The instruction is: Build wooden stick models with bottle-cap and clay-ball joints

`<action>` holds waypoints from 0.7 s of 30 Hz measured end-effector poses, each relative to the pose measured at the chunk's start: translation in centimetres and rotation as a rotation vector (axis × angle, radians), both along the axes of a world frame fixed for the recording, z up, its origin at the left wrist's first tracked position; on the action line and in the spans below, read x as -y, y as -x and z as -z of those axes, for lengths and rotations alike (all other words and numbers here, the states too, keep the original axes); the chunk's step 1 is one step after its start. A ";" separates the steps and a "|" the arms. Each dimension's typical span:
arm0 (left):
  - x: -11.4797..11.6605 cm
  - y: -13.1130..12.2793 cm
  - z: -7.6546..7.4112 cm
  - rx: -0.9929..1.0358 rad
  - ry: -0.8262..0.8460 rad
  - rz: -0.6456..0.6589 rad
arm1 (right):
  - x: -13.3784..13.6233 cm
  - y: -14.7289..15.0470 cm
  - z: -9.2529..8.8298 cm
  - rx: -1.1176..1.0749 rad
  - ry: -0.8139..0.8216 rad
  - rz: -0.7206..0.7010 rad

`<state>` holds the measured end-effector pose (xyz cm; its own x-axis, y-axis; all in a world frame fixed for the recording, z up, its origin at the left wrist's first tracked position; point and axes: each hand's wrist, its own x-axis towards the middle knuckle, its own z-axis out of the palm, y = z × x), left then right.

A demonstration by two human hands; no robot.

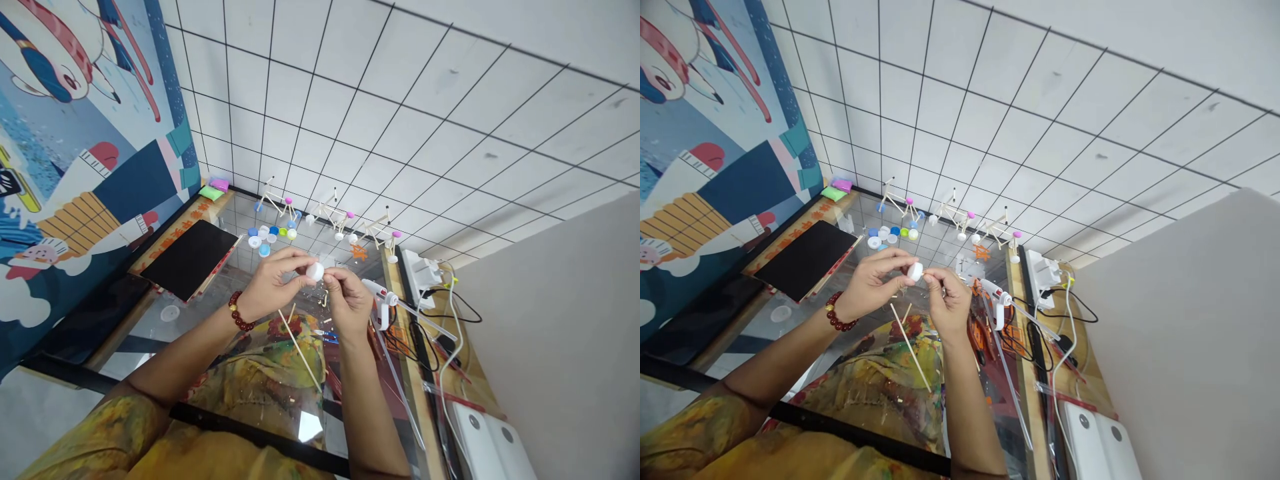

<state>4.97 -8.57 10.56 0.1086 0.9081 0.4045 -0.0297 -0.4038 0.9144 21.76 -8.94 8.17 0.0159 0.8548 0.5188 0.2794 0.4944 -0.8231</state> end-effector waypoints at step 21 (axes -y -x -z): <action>-3.9 1.5 3.6 0.721 0.710 0.519 | -0.1 0.3 0.0 0.052 0.048 0.045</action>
